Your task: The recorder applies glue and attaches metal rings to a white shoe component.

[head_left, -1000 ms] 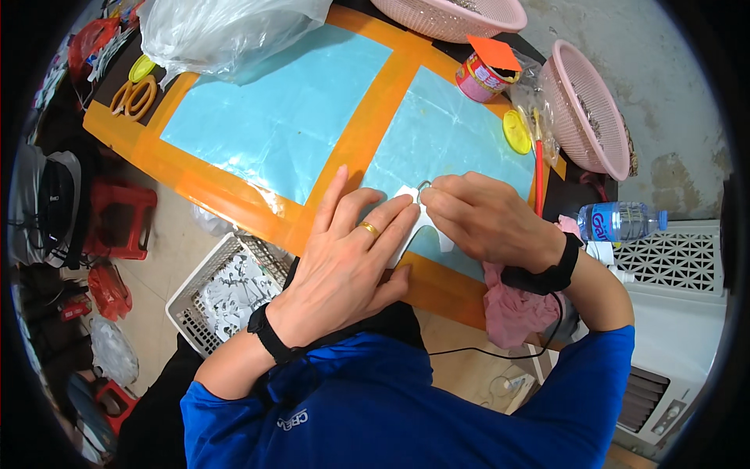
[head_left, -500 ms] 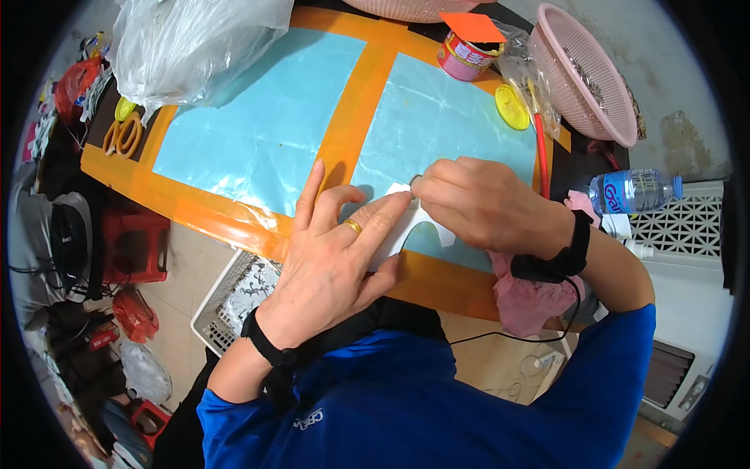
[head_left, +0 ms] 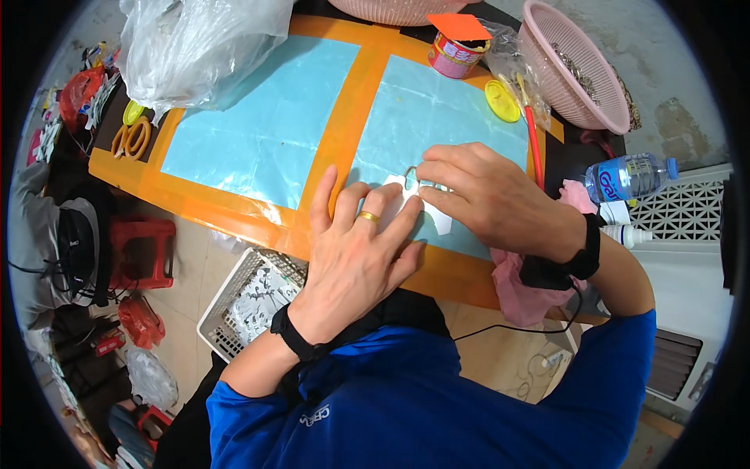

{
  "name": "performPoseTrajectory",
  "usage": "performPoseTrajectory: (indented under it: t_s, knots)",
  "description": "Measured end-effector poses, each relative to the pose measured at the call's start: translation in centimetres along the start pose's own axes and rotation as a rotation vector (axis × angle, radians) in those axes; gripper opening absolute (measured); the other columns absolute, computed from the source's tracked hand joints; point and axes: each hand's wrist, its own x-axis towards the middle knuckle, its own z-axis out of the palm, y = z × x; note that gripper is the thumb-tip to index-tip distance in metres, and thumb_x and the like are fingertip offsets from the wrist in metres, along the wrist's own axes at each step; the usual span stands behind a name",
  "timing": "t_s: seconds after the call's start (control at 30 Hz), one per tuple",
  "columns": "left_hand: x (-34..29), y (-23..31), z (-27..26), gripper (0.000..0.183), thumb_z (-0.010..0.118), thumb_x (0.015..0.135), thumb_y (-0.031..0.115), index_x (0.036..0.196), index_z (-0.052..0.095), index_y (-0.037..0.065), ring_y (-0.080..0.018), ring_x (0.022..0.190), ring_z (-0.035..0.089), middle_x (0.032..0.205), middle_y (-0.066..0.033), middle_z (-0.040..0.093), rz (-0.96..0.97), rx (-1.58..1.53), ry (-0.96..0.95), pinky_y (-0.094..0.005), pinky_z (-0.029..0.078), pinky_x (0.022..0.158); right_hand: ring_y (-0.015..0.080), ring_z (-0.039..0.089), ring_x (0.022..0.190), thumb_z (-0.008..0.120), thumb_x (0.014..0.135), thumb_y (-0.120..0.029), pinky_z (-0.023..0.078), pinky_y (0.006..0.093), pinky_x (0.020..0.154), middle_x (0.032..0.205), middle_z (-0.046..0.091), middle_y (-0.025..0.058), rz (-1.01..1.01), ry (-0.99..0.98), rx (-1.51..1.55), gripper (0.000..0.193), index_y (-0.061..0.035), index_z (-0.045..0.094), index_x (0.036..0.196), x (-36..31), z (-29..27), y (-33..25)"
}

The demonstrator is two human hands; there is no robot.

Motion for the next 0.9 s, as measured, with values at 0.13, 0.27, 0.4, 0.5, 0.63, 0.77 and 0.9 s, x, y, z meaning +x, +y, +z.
performPoseTrajectory:
  t_s: [0.13, 0.27, 0.4, 0.5, 0.63, 0.77, 0.9]
  knots:
    - [0.1, 0.1, 0.1, 0.046, 0.078, 0.089, 0.034, 0.13, 0.07, 0.013, -0.0323, 0.127, 0.055, 0.13, -0.0084, 0.062, -0.01, -0.017, -0.003, -0.0622, 0.024, 0.13, 0.0336, 0.062, 0.127, 0.068, 0.082, -0.005, 0.053, 0.0442, 0.094, 0.124, 0.068, 0.0123, 0.062, 0.052, -0.017, 0.022, -0.0044, 0.071, 0.104, -1.3, -0.7, 0.0]
    - [0.1, 0.2, -0.1, 0.047, 0.078, 0.089, 0.033, 0.13, 0.069, 0.013, -0.0322, 0.128, 0.055, 0.129, -0.0089, 0.062, -0.014, -0.025, -0.001, -0.0623, 0.024, 0.13, 0.0366, 0.062, 0.127, 0.07, 0.079, 0.0, 0.054, 0.046, 0.098, 0.127, 0.067, 0.0124, 0.087, 0.11, 0.078, 0.036, -0.0062, 0.07, 0.115, -1.8, -0.8, 0.1]
    - [0.1, 0.2, -0.1, 0.047, 0.079, 0.088, 0.032, 0.13, 0.07, 0.012, -0.0321, 0.129, 0.055, 0.131, -0.0095, 0.062, -0.021, -0.032, -0.01, -0.0625, 0.023, 0.13, 0.0392, 0.062, 0.125, 0.068, 0.082, -0.001, 0.053, 0.0477, 0.1, 0.131, 0.066, 0.0155, 0.2, 0.071, 0.194, 0.044, -0.0066, 0.068, 0.126, -1.5, 0.2, -0.8]
    - [0.1, 0.1, -0.1, 0.049, 0.079, 0.088, 0.031, 0.131, 0.07, 0.012, -0.032, 0.128, 0.056, 0.132, -0.0097, 0.062, -0.021, -0.047, -0.016, -0.0625, 0.023, 0.13, 0.0406, 0.062, 0.122, 0.067, 0.083, 0.0, 0.053, 0.0479, 0.101, 0.135, 0.065, 0.0187, 0.239, 0.062, 0.176, 0.046, -0.0071, 0.068, 0.129, -1.7, 0.8, -1.1]
    - [0.0, -0.2, -0.1, 0.051, 0.08, 0.087, 0.03, 0.133, 0.07, 0.013, -0.0317, 0.128, 0.057, 0.135, -0.0095, 0.062, -0.019, -0.076, -0.03, -0.0624, 0.024, 0.13, 0.0404, 0.063, 0.12, 0.068, 0.086, -0.002, 0.052, 0.0471, 0.102, 0.139, 0.065, 0.0192, 0.268, 0.073, 0.185, 0.044, -0.0094, 0.069, 0.129, -1.9, 0.9, -1.8]
    - [-0.1, -0.4, 0.0, 0.052, 0.081, 0.087, 0.032, 0.136, 0.071, 0.019, -0.0332, 0.133, 0.054, 0.137, -0.0084, 0.063, -0.038, -0.086, -0.059, -0.0631, 0.021, 0.13, 0.0369, 0.063, 0.123, 0.073, 0.085, -0.007, 0.052, 0.0464, 0.104, 0.13, 0.068, 0.0121, 0.362, 0.153, 0.284, 0.037, -0.0141, 0.071, 0.121, -1.5, 0.6, -0.6]
    - [0.1, -0.3, -0.1, 0.051, 0.081, 0.086, 0.031, 0.135, 0.072, 0.021, -0.0327, 0.132, 0.055, 0.136, -0.0079, 0.063, -0.044, -0.085, -0.066, -0.0645, 0.021, 0.13, 0.0306, 0.063, 0.125, 0.074, 0.079, -0.011, 0.052, 0.0478, 0.105, 0.113, 0.067, 0.0053, 0.022, 0.165, 0.01, 0.022, -0.0136, 0.075, 0.101, 0.3, 0.3, 2.3]
